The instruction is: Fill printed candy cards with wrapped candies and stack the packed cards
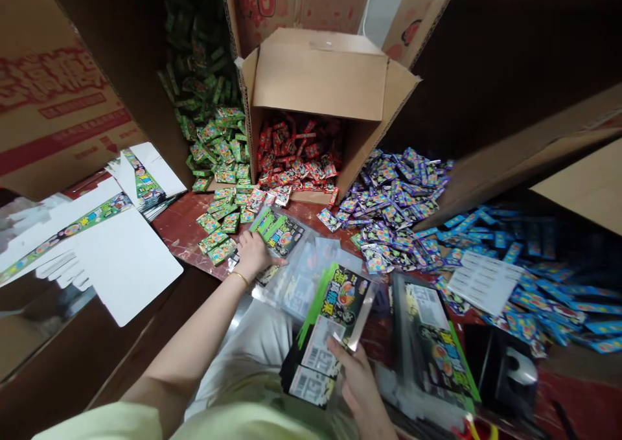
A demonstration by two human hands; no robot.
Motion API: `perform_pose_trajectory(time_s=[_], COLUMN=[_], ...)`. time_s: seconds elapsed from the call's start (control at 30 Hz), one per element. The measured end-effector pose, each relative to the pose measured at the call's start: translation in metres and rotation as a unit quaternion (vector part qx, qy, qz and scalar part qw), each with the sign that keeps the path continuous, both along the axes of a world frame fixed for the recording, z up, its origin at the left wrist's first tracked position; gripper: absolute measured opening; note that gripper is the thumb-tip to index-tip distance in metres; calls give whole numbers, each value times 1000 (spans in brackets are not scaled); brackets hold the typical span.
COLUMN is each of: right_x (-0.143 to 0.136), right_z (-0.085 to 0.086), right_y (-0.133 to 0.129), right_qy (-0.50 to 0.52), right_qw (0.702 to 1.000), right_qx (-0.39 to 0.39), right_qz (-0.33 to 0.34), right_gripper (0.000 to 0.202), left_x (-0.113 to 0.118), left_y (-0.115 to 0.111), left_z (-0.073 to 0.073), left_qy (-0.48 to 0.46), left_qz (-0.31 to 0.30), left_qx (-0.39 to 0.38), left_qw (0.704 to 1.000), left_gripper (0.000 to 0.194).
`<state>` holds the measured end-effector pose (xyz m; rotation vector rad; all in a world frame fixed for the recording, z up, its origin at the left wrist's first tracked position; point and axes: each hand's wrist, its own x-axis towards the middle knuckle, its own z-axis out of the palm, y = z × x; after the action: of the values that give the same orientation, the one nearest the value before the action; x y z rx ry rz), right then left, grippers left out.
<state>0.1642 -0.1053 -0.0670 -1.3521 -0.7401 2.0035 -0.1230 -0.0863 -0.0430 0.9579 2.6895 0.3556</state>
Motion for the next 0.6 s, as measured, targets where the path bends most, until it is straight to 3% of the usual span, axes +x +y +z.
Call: perform_pose_trajectory(time_s=[0.13, 0.33, 0.47, 0.6], right_x=[1, -2, -2, -1], right_z=[-3, -2, 3, 3], right_y=[0, 1, 1, 2], right_qy=[9, 6, 30, 27], right_qw=[1000, 1000, 999, 999], right_qx=[-2, -10, -14, -16], right_qz=[9, 14, 19, 9], right_gripper=[49, 48, 49, 48], left_x=[-20, -53, -66, -80], left_y=[2, -10, -24, -37], left_z=[2, 7, 11, 14], left_qy=[-107, -227, -334, -431], left_qz=[51, 60, 111, 166], left_qx=[41, 140, 194, 267], left_qw=[992, 962, 916, 846], left_gripper=[97, 70, 51, 42])
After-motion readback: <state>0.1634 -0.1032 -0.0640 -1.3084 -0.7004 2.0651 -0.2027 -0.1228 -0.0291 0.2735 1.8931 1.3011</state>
